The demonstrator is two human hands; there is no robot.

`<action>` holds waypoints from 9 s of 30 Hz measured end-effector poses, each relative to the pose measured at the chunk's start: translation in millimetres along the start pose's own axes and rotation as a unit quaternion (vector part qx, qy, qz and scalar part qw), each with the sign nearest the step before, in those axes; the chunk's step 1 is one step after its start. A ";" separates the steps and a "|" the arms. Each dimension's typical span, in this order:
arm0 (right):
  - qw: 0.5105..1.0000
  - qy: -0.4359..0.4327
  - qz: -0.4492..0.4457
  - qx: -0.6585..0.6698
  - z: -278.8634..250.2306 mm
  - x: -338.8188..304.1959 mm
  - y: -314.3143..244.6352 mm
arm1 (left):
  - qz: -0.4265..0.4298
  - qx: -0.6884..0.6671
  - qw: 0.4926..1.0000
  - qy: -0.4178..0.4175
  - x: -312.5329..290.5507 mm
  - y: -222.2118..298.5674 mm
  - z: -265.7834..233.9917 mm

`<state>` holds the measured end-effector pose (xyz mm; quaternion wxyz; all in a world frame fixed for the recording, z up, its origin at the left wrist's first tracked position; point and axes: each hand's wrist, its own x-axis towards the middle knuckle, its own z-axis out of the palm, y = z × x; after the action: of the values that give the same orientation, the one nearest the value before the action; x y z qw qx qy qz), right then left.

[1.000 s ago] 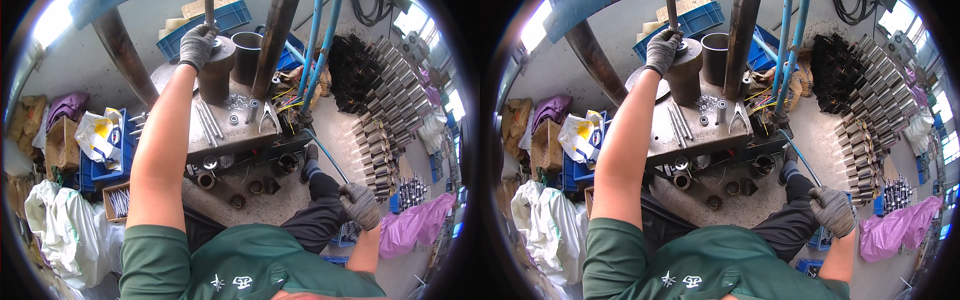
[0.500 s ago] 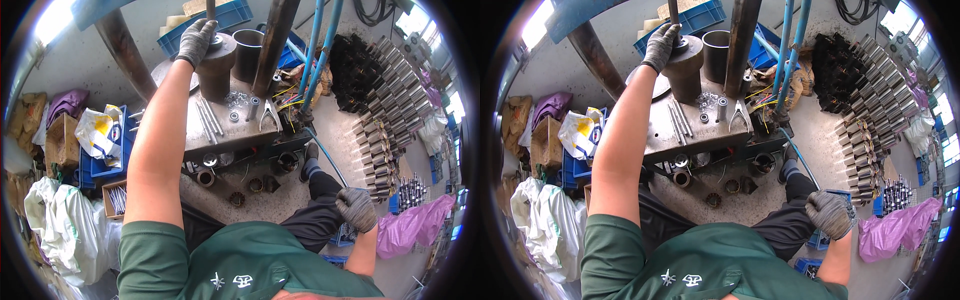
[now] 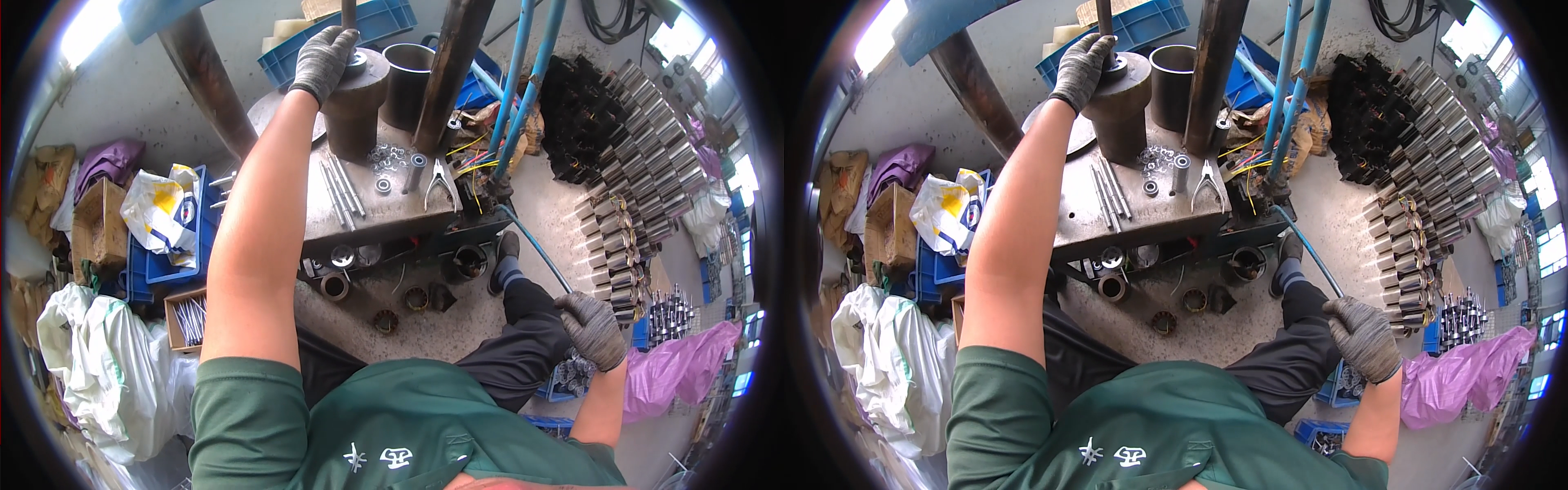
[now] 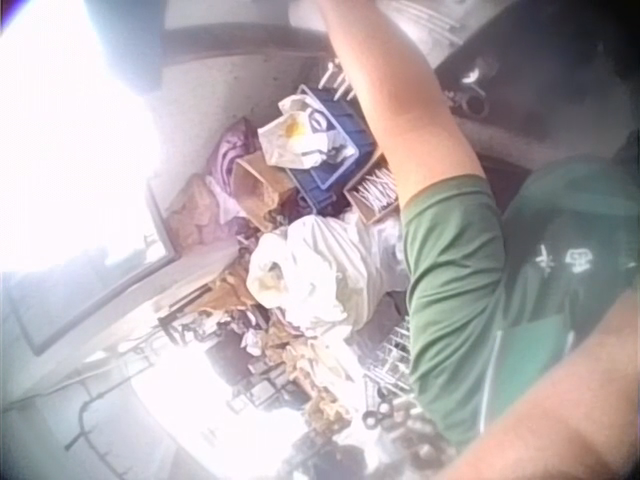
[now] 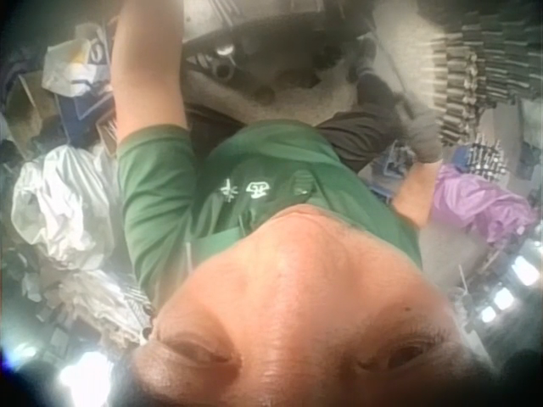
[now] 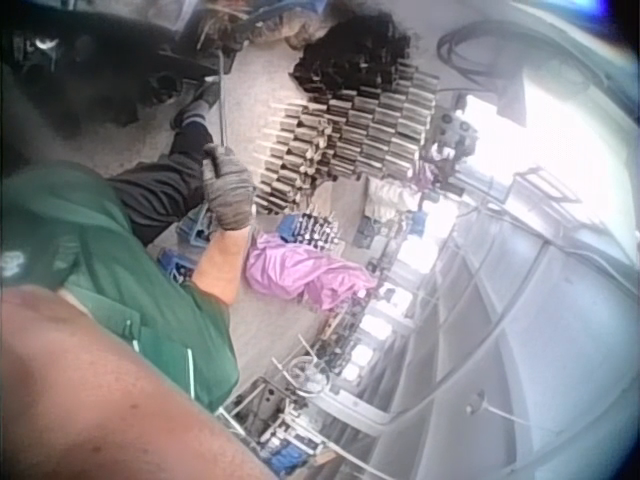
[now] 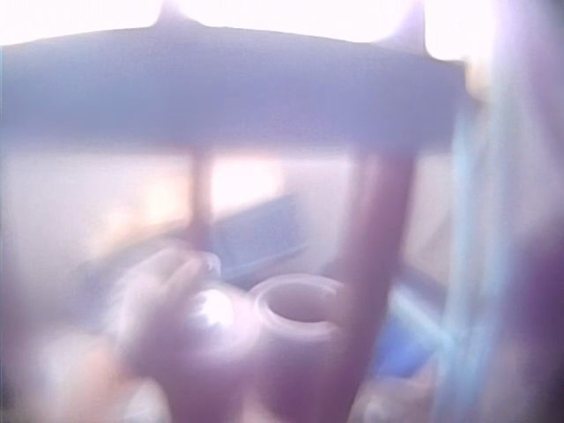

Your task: The person assembles metal components by placing a cylindrical base and a pin onto a mechanical press, operating the press with a lever, and then placing the finished assembly into a bin.

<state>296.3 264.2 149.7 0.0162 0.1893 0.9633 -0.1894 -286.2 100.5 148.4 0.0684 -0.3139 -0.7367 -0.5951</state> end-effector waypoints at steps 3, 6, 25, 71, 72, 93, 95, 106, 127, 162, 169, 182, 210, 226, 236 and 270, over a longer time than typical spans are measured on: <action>0.997 -0.056 -0.038 -0.038 3.3 -0.4 12.0 | -0.015 -0.010 1.000 -0.006 -0.1 0.7 -0.1; 0.996 -0.076 -0.013 -0.046 0.1 -1.0 8.2 | -0.004 0.032 0.999 0.003 -1.3 1.2 0.1; 0.875 0.444 -0.177 -0.081 -89.5 138.7 -0.8 | 0.025 -0.099 0.995 -0.020 1.5 -10.5 5.9; 0.937 -0.077 -0.330 0.083 170.4 130.4 2.9 | -0.430 -0.257 0.848 -0.173 -377.2 -21.1 29.9; 0.933 -0.094 -0.337 0.080 172.0 126.8 5.7 | -0.405 -0.206 0.880 -0.142 -380.9 -8.6 22.4; 0.962 -0.137 -0.236 -0.020 183.2 123.4 35.0 | -0.502 -0.277 0.757 0.313 -314.9 -123.0 -148.0; 0.964 -0.152 -0.206 -0.069 175.8 121.6 43.9 | -0.355 -0.079 0.853 0.374 -316.1 -127.0 -142.3; 0.948 -0.020 -0.309 0.081 101.1 177.3 -83.0 | -0.244 0.551 0.798 -0.012 -284.5 -46.2 -101.1; 0.886 0.394 -0.230 0.080 149.1 305.2 -82.6 | -0.234 0.510 0.827 0.033 -278.6 -75.9 -102.5; 0.672 0.058 -0.039 0.738 157.1 229.2 -109.9 | -0.432 -0.504 0.748 -0.029 -312.0 -64.7 -45.6; 0.685 0.008 0.001 0.728 162.7 221.1 -118.7 | -0.362 -0.463 0.768 -0.254 -325.5 -15.6 -7.4; 0.739 0.023 -0.093 0.666 171.7 222.2 -108.1 | -0.393 -0.372 0.747 -0.386 -347.8 -20.5 21.7; 0.662 -0.091 -0.014 0.744 200.1 195.0 -135.5 | -0.159 -0.167 0.929 -0.289 -365.0 -26.5 15.0; 0.784 0.051 -0.101 0.610 195.8 284.3 -117.0 | -0.138 -0.029 0.934 -0.327 -353.9 -49.6 38.4; 0.759 0.088 -0.080 0.640 187.8 266.4 -109.6 | -0.677 -0.306 0.669 0.028 -377.2 -96.3 29.9; 0.612 0.097 -0.053 0.783 128.0 210.7 -87.2 | 0.177 0.503 0.843 -0.075 -101.9 36.3 -4.0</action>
<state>63.3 217.5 40.5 -0.2419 0.0963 0.4532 -0.8525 -186.7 61.4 131.5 0.2656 -0.4053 -0.8695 -0.0957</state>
